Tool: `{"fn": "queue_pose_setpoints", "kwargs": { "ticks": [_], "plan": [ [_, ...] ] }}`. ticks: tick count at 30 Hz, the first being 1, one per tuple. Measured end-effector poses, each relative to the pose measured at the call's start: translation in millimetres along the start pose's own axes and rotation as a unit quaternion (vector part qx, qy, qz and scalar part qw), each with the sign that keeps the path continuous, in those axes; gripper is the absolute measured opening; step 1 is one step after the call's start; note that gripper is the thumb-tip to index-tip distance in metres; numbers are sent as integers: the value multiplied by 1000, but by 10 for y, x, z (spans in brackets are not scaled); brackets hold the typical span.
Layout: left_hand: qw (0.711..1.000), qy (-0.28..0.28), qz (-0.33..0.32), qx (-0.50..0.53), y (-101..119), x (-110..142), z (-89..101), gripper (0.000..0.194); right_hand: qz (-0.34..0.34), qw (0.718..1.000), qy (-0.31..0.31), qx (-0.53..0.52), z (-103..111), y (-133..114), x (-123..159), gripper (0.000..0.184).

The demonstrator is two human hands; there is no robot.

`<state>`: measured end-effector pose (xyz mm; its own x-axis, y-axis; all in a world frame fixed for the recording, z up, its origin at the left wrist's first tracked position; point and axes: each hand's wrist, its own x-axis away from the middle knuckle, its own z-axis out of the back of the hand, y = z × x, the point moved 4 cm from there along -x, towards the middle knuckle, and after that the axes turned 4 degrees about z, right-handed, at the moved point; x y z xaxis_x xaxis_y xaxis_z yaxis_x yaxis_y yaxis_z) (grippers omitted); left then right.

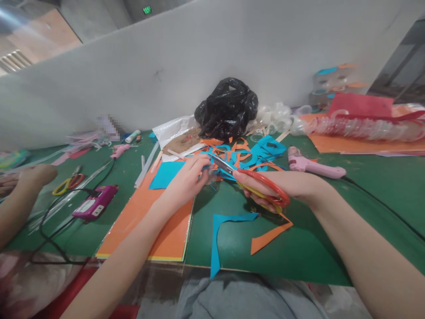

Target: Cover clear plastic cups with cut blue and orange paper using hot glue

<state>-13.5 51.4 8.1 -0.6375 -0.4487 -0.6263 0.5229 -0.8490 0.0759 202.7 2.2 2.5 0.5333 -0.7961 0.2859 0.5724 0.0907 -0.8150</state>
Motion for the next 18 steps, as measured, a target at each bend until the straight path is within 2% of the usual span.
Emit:
{"fn": "queue_pose_setpoints", "kwargs": {
  "ticks": [3, 8, 18],
  "plan": [
    [1000, 8, -4, -5, 9, 0, 12, 23, -10, 997, -49, -62, -72, -77, -11, 69],
    [1000, 8, -9, -13, 10, -2, 29, 23, -44, 992, -47, -112, -137, -178, -7, 68],
    [1000, 11, -9, -20, -9, -1, 10, 20, -38, 983, -37, -177, -196, 95, -88, 65]
  ]
}}
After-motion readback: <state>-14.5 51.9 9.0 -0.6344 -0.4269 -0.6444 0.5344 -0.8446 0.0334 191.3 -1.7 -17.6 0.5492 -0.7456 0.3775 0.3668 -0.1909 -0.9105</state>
